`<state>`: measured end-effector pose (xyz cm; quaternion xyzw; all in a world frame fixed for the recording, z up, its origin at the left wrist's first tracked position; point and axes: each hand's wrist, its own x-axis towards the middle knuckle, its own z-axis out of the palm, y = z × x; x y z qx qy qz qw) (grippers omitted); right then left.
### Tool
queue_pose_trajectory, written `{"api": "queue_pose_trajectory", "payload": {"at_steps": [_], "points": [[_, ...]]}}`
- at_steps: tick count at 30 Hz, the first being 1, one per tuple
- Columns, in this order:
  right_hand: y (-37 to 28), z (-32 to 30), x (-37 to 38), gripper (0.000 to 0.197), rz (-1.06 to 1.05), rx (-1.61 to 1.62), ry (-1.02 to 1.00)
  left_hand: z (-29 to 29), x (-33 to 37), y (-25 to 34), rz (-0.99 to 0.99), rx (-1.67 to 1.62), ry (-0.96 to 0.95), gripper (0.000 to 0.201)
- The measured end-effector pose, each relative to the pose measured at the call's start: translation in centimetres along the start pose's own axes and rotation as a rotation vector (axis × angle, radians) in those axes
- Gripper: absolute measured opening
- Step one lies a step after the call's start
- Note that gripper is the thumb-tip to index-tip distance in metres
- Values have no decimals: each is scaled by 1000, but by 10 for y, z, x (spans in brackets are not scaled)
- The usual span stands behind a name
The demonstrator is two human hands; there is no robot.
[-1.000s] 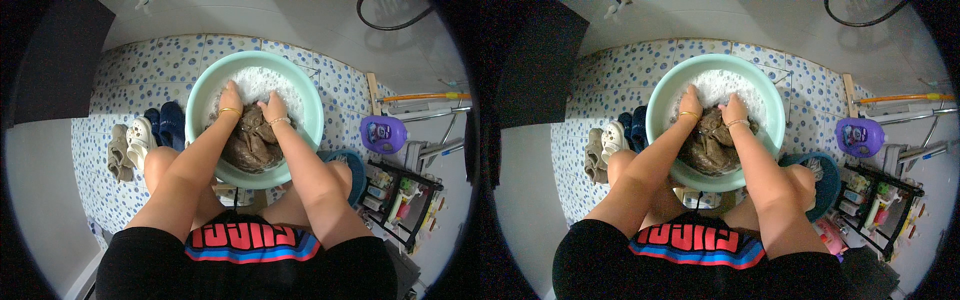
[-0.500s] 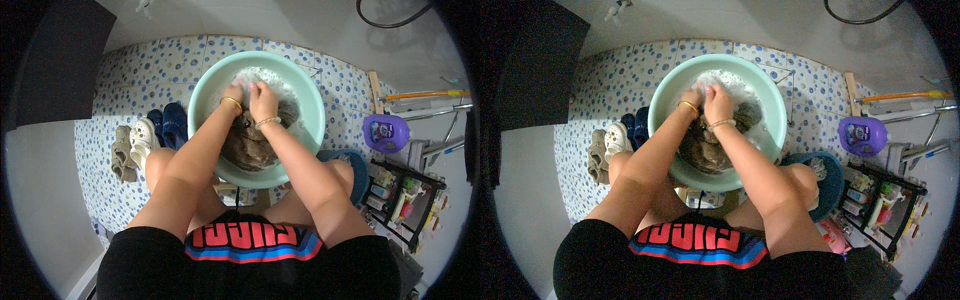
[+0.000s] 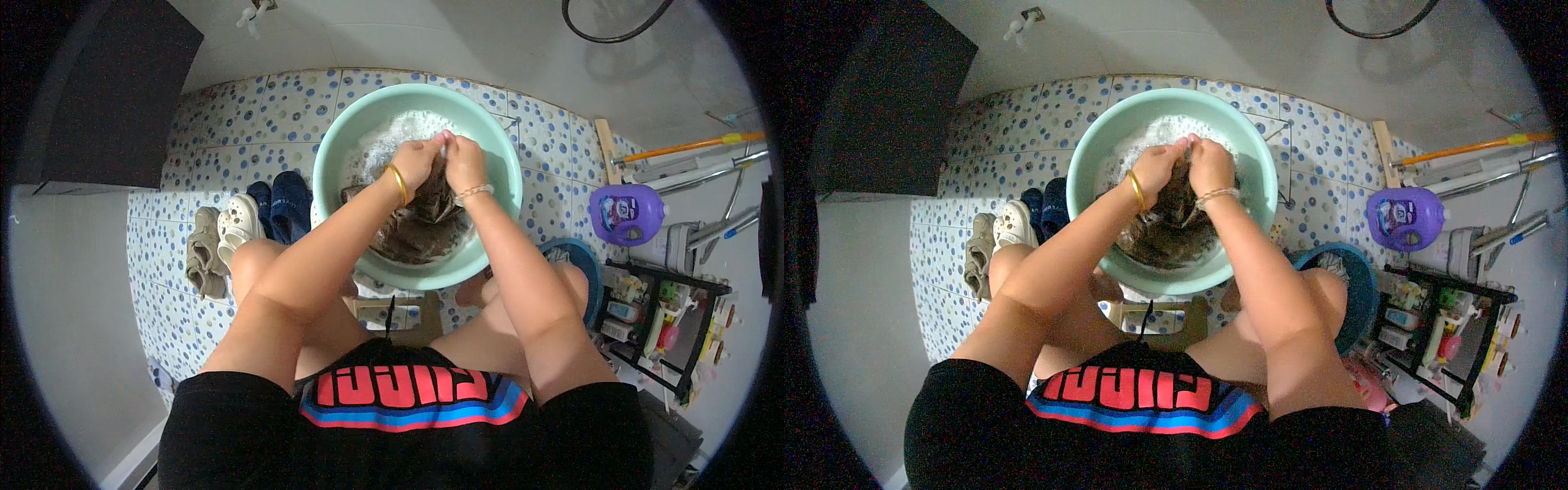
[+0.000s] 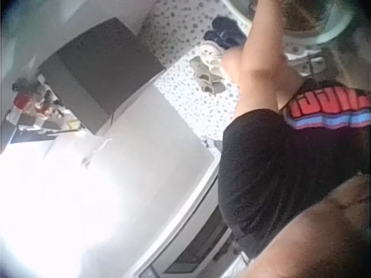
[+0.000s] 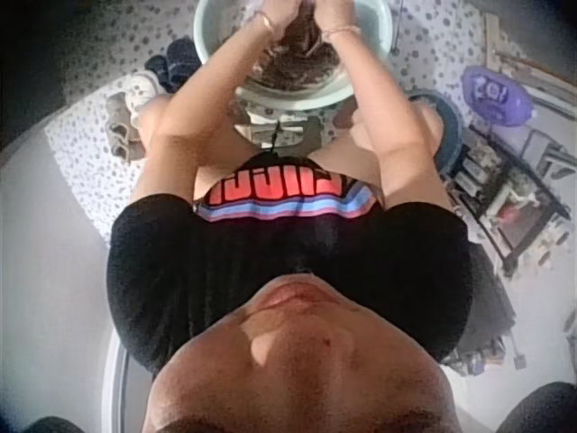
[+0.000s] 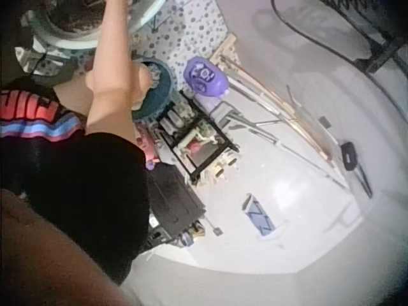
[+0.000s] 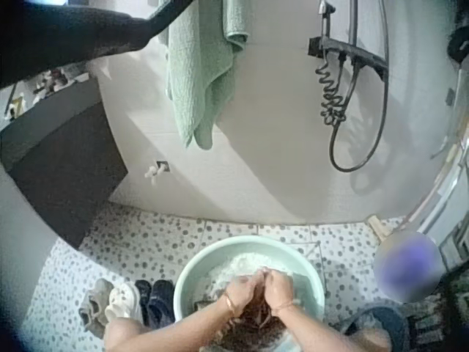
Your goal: The person hand-washes a brown cloth in a light green basin filled with soapy water, scrubbing and wringing it repeatedly. They then transfer the cloth to a blue bucket and proceed to wash a black cloth in the same basin using the same method.
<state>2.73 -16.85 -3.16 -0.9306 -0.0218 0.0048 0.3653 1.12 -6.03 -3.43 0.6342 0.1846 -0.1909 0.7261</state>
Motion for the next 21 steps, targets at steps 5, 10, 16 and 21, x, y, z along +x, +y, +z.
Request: {"api": "queue_pose_trajectory", "payload": {"at_steps": [5, 10, 16, 21], "points": [[15, -48, -24, 54, -71, -10, -358, -38, -46, 0, 593, 1093, -71, 60], [16, -41, -70, 113, -256, -704, -726, -43, -73, -33, 213, 1682, -146, 110], [23, 1, -61, 120, -59, -702, -826, -37, -40, -38, 10, 1689, -110, 103], [35, 31, -45, 103, 51, -766, -913, -34, -6, -38, -151, 1678, -184, 92]]}}
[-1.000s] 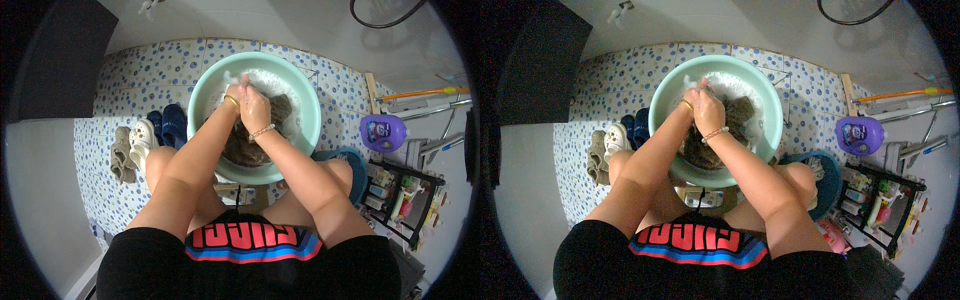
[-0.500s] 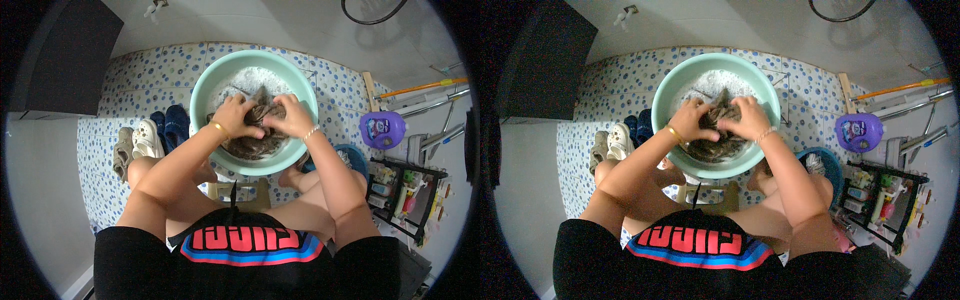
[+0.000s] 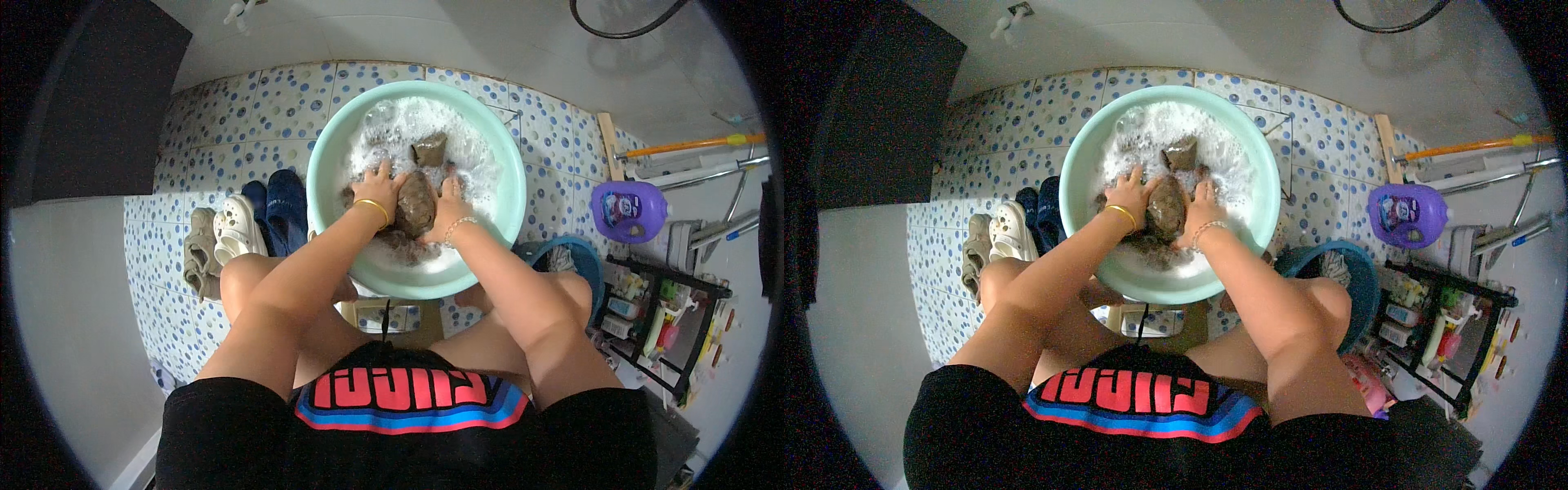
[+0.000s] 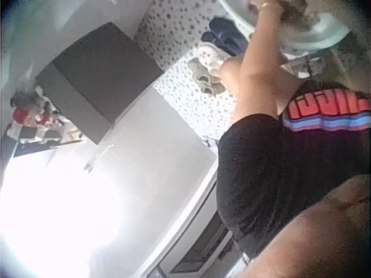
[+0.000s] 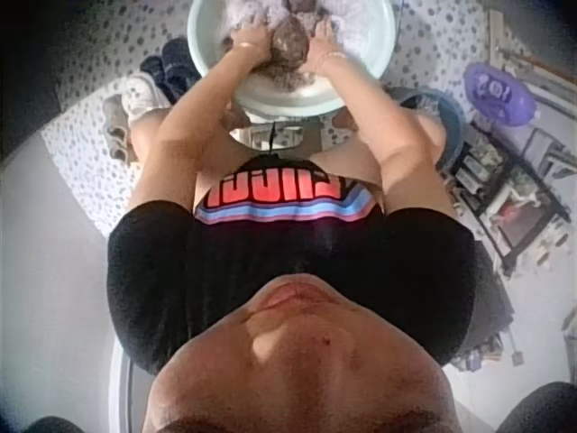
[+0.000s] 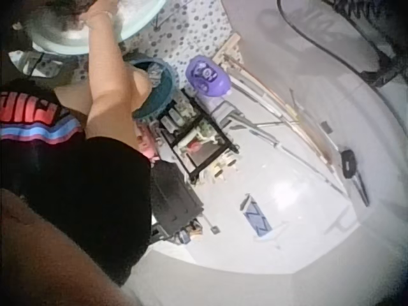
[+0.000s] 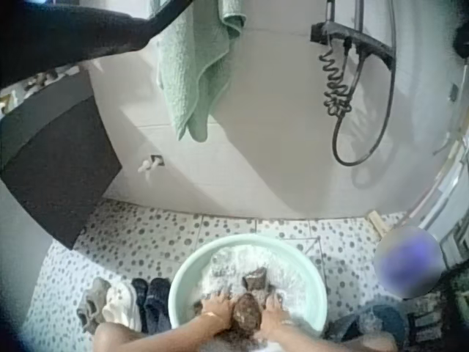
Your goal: The person hand-washes a brown cloth in a light green basin filled with soapy water, scrubbing and wringing it repeatedly. They then transfer the cloth to a blue bucket and proceed to wash a black cloth in the same basin using the same method.
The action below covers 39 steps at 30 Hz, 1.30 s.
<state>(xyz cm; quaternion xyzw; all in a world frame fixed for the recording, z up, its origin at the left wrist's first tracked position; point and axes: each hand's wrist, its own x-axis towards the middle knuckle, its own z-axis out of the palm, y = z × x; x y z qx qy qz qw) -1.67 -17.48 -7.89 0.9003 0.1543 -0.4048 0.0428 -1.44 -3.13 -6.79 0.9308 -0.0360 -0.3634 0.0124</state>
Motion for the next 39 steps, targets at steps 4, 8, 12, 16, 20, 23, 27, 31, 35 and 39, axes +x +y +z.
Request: {"api": "queue_pose_trajectory", "payload": {"at_steps": [4, 8, 12, 16, 20, 23, 27, 31, 35, 39], "points": [[-1, 5, 28, 77, 9, 250, -208, 23, 37, -10, 38, -61, -103, 37], [8, 43, 62, 64, 126, 191, -7, 29, 49, -6, -138, -212, 31, 29], [4, -5, 45, 60, 139, 390, 322, 4, 49, -10, -30, -275, 214, 44], [9, -35, 46, 61, 103, 994, 578, -12, 44, -2, -109, -762, 511, 43], [14, -63, 4, 56, -118, 1071, 576, -15, 36, -6, -38, -975, 771, 45], [37, -75, -23, 55, -458, 1218, 503, -25, 6, -8, 129, -873, 880, 46], [50, -78, -67, 50, -524, 1138, 533, -26, -28, -13, 382, -676, 911, 49], [53, -69, -92, 58, -672, 733, 559, -14, -45, -21, 395, -417, 852, 66], [57, -59, -93, 51, -591, 583, 185, -21, -69, -30, 338, -134, 352, 81], [47, -48, -71, 81, -182, 320, 409, -43, -66, -32, 209, -84, -73, 85]]}}
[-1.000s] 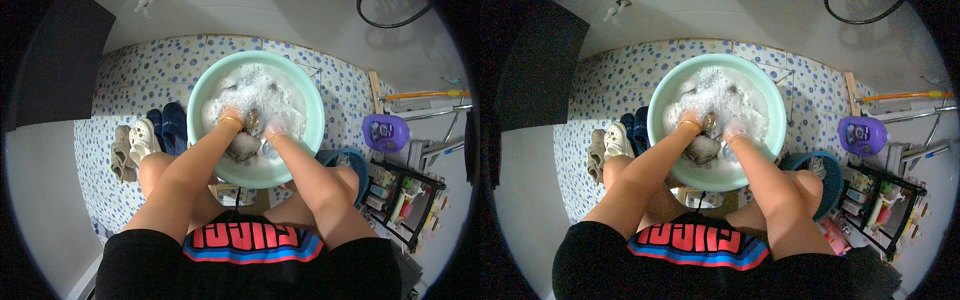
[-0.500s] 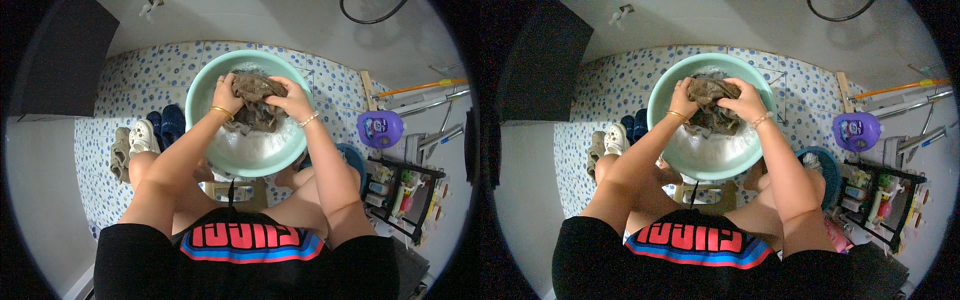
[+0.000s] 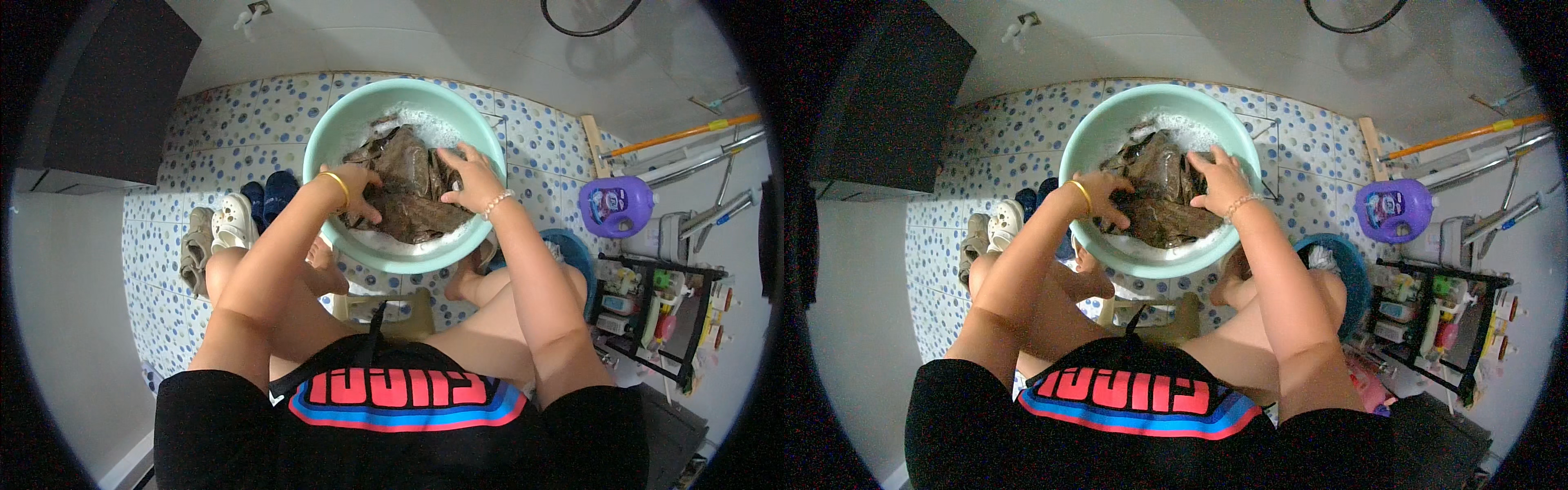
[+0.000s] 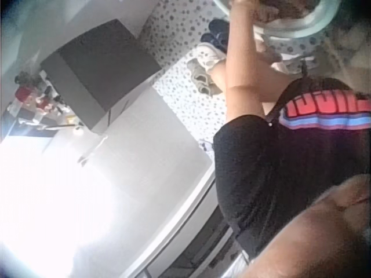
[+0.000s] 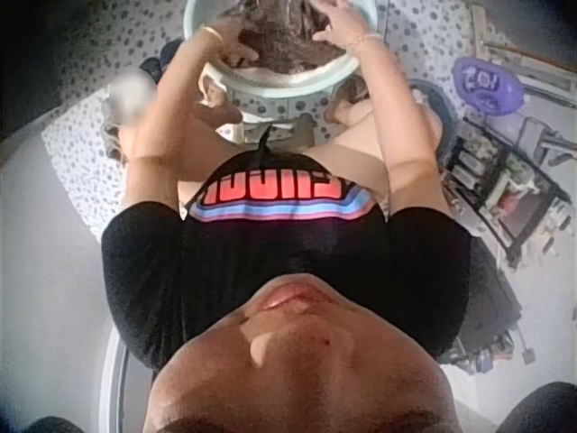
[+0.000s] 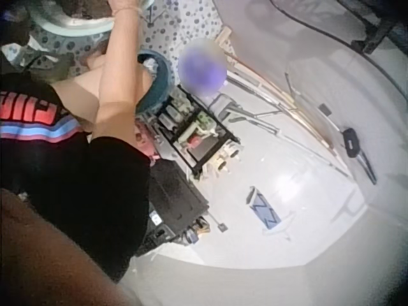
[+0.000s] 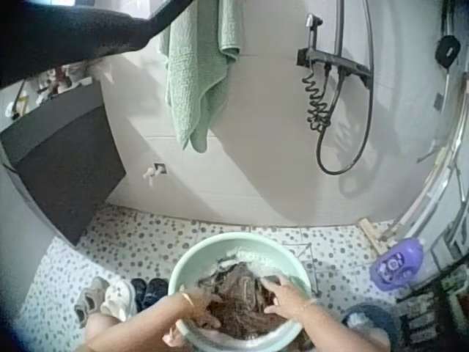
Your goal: The person hand-washes a brown cloth in a light green basin filled with soapy water, scrubbing and wringing it repeatedly. They then transfer the cloth to a blue bucket and proceed to wash a black cloth in the same basin using the same method.
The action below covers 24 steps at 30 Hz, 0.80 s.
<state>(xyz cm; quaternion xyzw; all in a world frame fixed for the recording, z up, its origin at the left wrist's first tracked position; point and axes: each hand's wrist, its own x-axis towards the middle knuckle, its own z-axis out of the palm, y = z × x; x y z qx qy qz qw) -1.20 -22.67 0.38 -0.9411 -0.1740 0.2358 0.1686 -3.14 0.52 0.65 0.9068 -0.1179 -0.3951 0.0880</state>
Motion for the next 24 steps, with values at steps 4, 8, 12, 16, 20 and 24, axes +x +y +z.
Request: {"api": "queue_pose_trajectory", "payload": {"at_steps": [4, 8, 12, 16, 20, 24], "points": [[0, 29, 27, 104, 153, -252, -4, 6, 18, 25, -83, 224, 300, 112], [-20, 44, 39, 109, 234, -321, -108, 23, 49, 15, -111, 235, 201, 125], [-13, 68, 56, 100, 235, -258, -133, 43, 80, 6, -116, 191, 144, 114], [9, 96, 78, 45, 206, -246, -385, 38, 98, 2, -16, 117, -122, 94], [9, 108, 85, 26, 203, -196, -393, 40, 114, -4, 64, 278, 116, 61], [11, 106, 89, 31, 168, -125, -372, 61, 143, -17, 101, 352, 591, 47]]}}
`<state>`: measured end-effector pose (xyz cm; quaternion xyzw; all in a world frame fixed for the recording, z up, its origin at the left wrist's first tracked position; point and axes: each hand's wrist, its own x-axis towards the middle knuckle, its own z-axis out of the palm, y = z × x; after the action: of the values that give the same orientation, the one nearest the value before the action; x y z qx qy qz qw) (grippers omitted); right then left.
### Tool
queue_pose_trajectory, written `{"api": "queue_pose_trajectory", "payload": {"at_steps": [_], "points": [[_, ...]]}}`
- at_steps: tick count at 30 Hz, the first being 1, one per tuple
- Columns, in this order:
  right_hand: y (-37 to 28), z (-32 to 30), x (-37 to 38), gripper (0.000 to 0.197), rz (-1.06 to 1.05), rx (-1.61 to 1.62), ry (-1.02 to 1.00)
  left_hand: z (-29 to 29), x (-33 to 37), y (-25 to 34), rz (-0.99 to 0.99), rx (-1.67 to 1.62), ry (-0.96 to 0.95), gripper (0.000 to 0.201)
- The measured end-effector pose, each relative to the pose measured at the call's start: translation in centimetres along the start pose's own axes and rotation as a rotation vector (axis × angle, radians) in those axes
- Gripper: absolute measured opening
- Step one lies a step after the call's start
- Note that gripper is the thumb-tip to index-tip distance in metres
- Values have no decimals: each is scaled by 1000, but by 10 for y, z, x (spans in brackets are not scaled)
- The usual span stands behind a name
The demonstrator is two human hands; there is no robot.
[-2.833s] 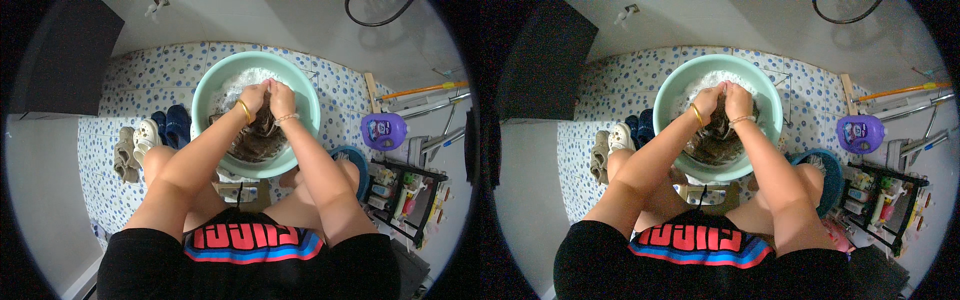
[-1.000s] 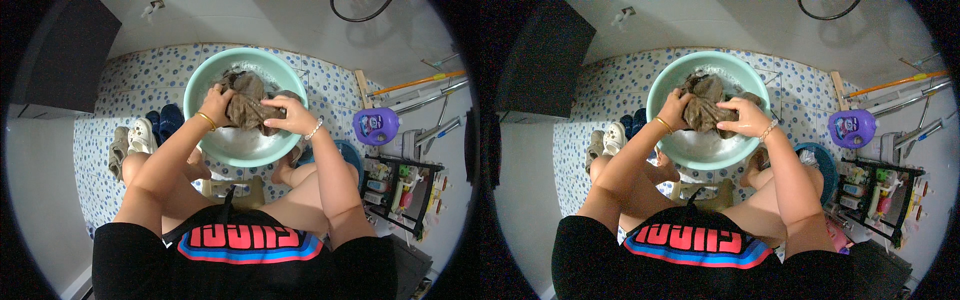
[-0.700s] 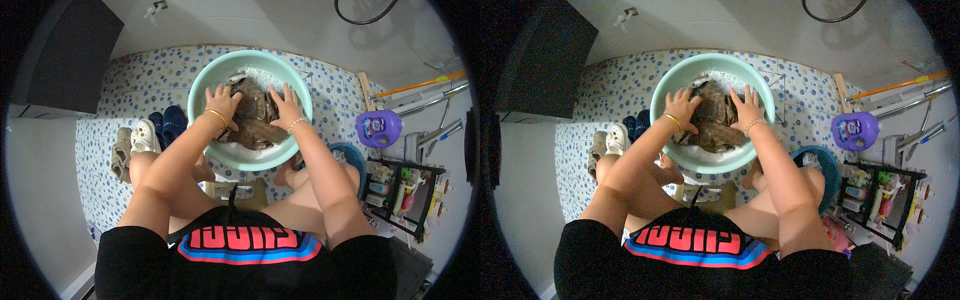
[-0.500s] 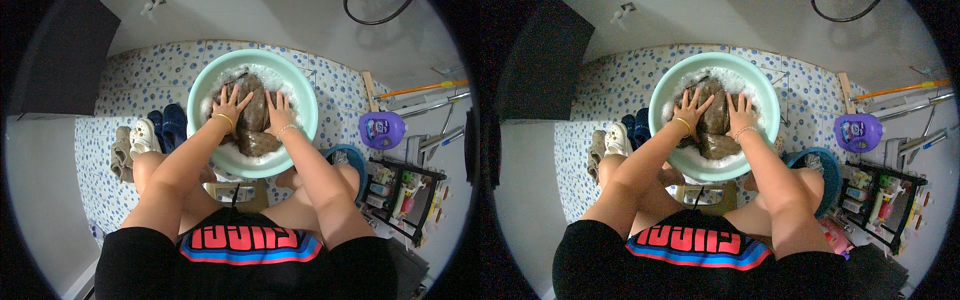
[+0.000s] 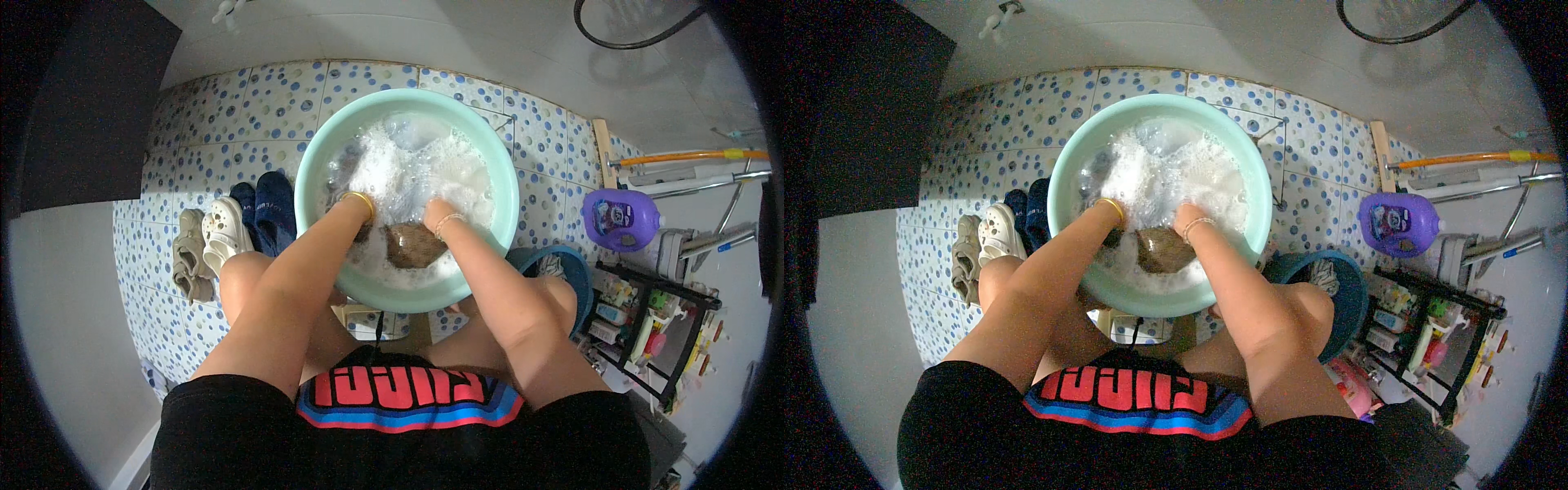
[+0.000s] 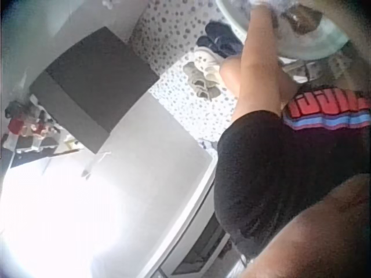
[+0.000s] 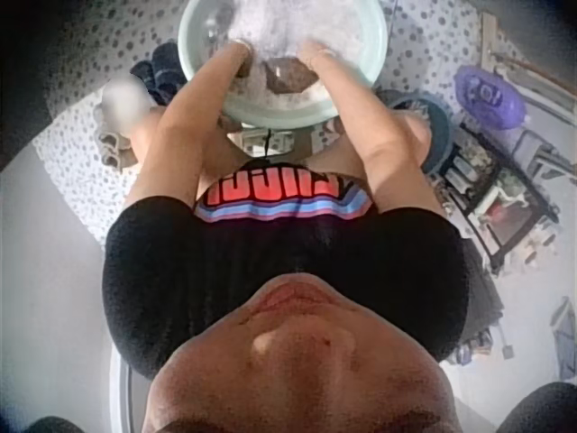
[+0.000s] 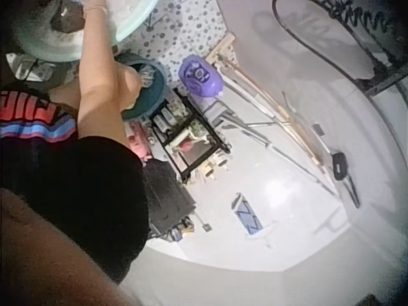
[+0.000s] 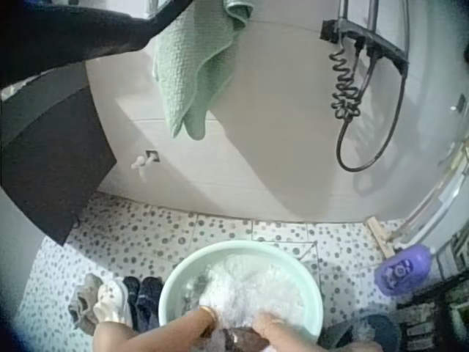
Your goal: The person hand-washes a brown cloth in a light green basin filled with soapy water, scrubbing and wringing it repeatedly. They then transfer the cloth to a blue bucket and proceed to wash a black cloth in the same basin using the same method.
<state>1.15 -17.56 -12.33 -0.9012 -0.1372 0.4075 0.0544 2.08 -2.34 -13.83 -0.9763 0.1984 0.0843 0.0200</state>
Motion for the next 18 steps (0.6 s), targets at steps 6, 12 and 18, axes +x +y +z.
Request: {"api": "queue_pose_trajectory", "payload": {"at_steps": [6, 12, 18], "points": [[14, -22, -4, 69, 95, 746, 566, -81, -15, 17, -252, -295, -150, 46], [23, -22, 13, 73, 477, 1323, 521, -39, -21, 36, -222, -331, -473, 45], [51, 9, 62, 67, 89, 1820, -156, -93, -54, 41, -87, -627, -69, 76]]}}
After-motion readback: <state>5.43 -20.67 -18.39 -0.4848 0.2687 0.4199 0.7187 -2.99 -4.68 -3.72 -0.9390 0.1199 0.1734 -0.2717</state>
